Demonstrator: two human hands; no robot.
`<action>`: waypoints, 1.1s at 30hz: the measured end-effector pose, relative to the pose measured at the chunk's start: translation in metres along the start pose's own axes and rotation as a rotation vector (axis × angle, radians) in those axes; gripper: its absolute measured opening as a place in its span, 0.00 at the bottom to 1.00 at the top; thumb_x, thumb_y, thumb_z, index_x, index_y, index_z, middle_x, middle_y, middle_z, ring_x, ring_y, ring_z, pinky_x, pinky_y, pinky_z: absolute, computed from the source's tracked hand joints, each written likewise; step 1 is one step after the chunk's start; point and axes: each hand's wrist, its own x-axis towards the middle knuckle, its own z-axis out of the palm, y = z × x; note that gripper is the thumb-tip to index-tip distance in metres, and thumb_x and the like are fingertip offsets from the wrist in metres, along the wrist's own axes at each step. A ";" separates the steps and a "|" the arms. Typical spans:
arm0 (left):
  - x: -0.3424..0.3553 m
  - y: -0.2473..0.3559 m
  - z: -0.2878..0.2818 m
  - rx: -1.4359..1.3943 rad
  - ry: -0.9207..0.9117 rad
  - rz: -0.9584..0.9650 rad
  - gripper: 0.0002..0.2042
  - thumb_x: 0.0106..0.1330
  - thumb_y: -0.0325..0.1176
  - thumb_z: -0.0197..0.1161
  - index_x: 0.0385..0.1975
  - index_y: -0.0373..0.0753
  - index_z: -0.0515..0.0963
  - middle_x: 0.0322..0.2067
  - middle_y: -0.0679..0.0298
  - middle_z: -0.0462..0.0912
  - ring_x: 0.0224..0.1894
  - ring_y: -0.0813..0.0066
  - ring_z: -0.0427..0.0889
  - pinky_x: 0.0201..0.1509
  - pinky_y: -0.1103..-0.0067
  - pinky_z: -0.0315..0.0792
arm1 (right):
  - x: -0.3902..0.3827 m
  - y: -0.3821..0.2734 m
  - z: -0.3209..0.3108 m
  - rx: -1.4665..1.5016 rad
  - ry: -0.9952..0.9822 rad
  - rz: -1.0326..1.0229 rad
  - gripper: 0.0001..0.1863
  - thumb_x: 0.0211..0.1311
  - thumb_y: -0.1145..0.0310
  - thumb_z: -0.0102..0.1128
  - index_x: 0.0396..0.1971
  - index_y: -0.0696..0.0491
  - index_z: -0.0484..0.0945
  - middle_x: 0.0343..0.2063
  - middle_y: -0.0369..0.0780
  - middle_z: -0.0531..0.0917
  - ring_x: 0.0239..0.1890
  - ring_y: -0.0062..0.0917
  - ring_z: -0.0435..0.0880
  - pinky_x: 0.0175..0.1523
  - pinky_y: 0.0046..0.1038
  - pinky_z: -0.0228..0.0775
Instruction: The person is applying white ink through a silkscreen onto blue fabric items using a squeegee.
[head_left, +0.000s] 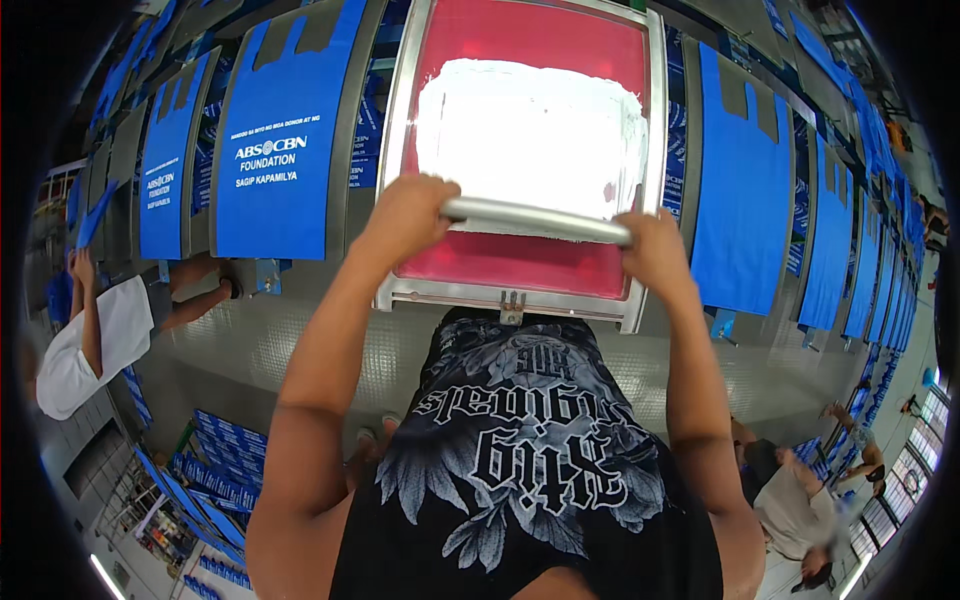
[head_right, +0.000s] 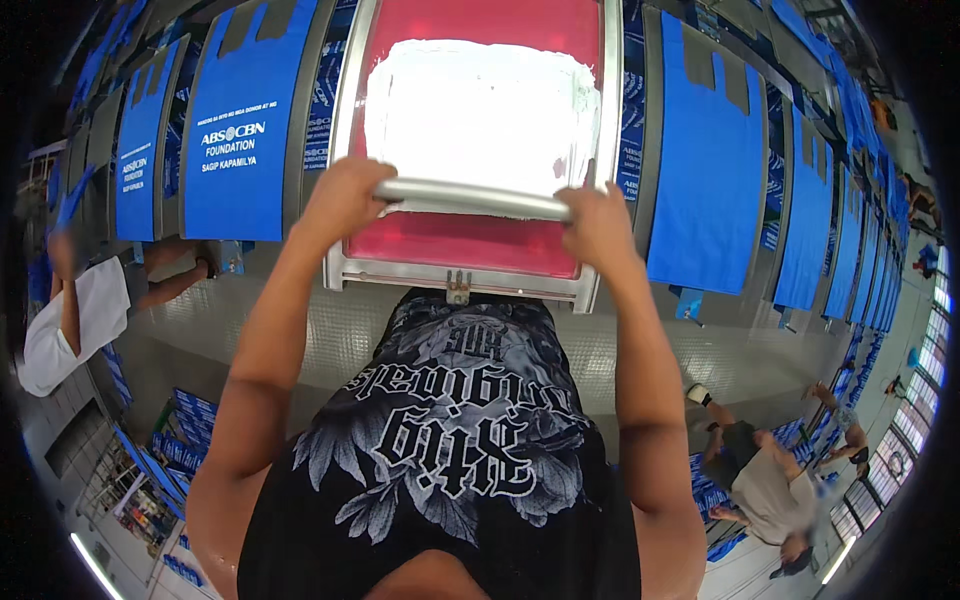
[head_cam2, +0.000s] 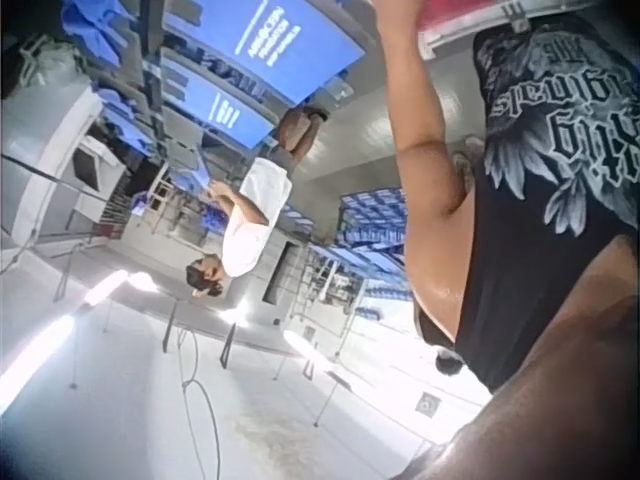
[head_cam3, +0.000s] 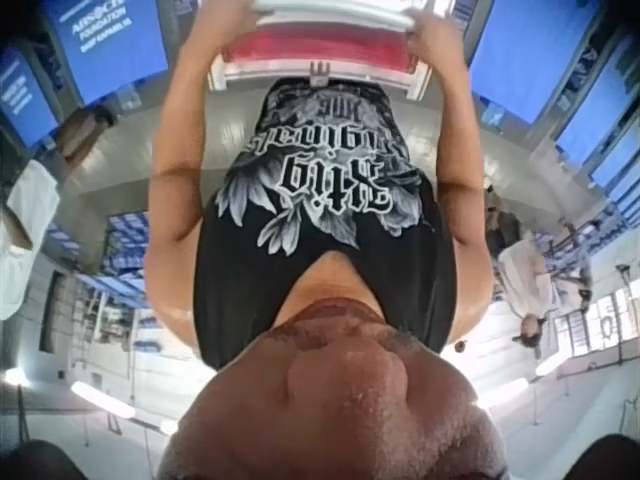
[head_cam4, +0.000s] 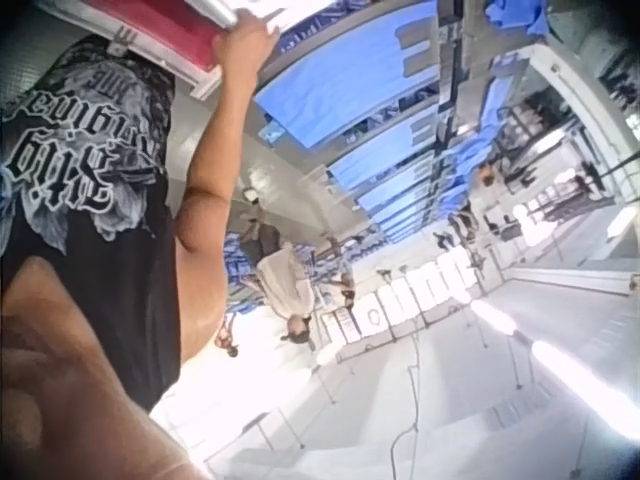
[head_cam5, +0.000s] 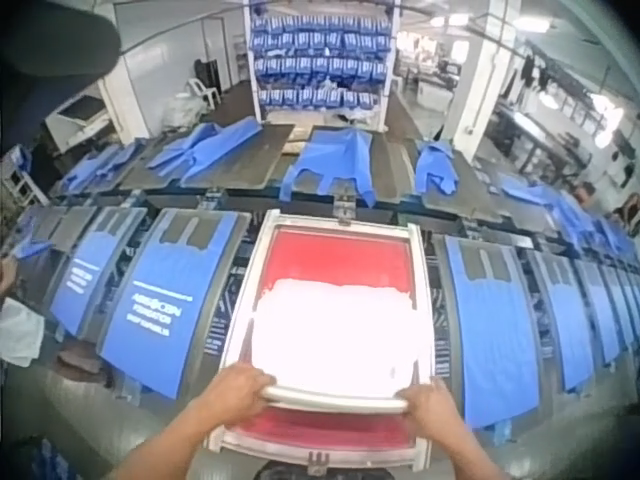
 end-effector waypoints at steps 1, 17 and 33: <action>0.013 -0.002 -0.007 -0.025 0.077 0.012 0.12 0.46 0.31 0.68 0.33 0.40 0.79 0.30 0.57 0.81 0.35 0.55 0.79 0.40 0.67 0.72 | 0.016 0.011 -0.006 0.029 0.044 -0.024 0.18 0.34 0.80 0.57 0.32 0.55 0.81 0.29 0.47 0.82 0.36 0.42 0.78 0.49 0.38 0.67; -0.046 0.012 0.029 0.010 0.174 -0.112 0.21 0.36 0.22 0.65 0.36 0.38 0.76 0.37 0.59 0.78 0.43 0.60 0.75 0.47 0.69 0.66 | -0.021 -0.001 0.014 0.032 0.073 -0.112 0.21 0.34 0.82 0.54 0.35 0.51 0.77 0.31 0.38 0.80 0.40 0.33 0.77 0.66 0.49 0.48; 0.023 -0.031 0.009 -0.028 0.103 -0.172 0.15 0.42 0.29 0.70 0.33 0.43 0.81 0.30 0.56 0.81 0.38 0.57 0.79 0.45 0.67 0.69 | 0.054 0.020 -0.004 -0.193 -0.113 -0.057 0.22 0.39 0.74 0.61 0.41 0.47 0.79 0.34 0.39 0.82 0.44 0.32 0.79 0.65 0.47 0.50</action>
